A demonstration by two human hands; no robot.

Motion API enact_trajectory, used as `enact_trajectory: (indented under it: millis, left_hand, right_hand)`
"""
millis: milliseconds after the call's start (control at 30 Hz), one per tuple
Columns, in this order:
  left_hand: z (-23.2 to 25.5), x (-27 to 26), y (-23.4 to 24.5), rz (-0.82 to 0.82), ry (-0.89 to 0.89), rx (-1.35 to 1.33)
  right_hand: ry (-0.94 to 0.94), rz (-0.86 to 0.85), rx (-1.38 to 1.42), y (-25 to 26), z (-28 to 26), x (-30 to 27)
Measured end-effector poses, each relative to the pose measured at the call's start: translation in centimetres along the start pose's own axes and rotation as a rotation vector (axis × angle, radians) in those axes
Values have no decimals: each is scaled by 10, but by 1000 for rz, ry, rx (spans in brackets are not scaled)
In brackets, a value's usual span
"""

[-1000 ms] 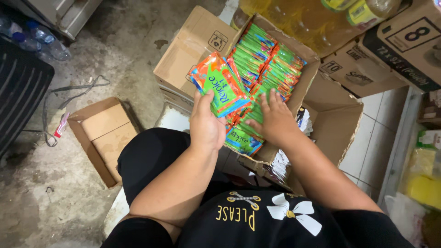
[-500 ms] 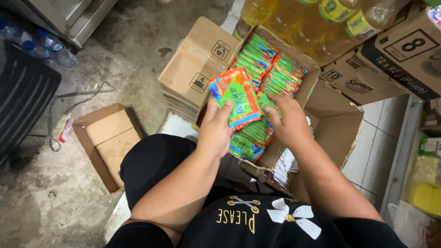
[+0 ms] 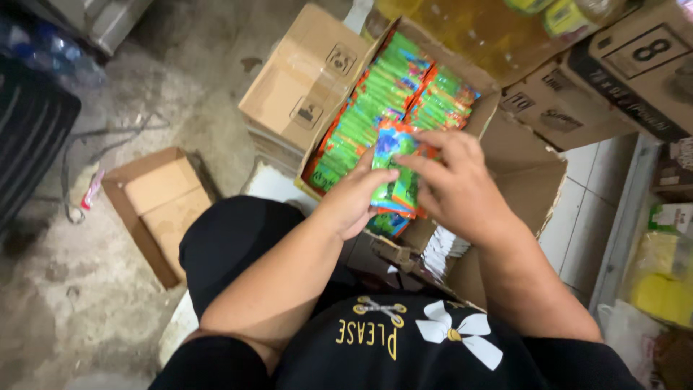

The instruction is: The person sits on the floor and organizes small sachets of Rejoice shampoo from a cardboard box. They pick up the sachets, arrange them into neat stacks, and place them back into the box. The person handles the items by hand, sorting them into piles within the container.

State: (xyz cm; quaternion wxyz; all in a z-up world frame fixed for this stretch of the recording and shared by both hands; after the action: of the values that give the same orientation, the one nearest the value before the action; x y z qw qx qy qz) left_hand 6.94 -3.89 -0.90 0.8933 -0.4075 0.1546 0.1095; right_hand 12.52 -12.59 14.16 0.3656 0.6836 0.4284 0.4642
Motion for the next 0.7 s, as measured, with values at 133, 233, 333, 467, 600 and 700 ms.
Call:
enact_trajectory:
  millis: [133,233,333,467,600,700]
  left_hand:
    - [13,-4,4,21,-180,-151]
    - [58,-19,37,144,-556,-220]
    - [84,-48,60,280,-808,-259]
    - [88,-58,61,317,-864,-299]
    - [78,-47,58,178,-650,-357]
    - [73,-42,49,56,-524,-365]
  right_hand:
    - [-43,141,-67,-1,10,-6]
    - [-199,169,39,-17,33,-11]
    - [-426,124,412,-65,57,-14]
    - [-511,-21,656,-124,63,-8]
    - [-498,-261,349,-165,47,0]
    - [-323,-199,176,-168,28,16]
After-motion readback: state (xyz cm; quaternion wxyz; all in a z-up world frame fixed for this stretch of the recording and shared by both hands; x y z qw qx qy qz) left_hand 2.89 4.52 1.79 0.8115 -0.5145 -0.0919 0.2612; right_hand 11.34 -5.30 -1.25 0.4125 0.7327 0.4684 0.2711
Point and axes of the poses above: each hand's wrist, its own x-axis towards the middle knuckle, its own y-axis out of the back of the hand, z = x × y, the point moved 6 cm from there along x, towards the middle knuckle, and after that the axes turned 6 degrees about x, right-handed, at the moved point
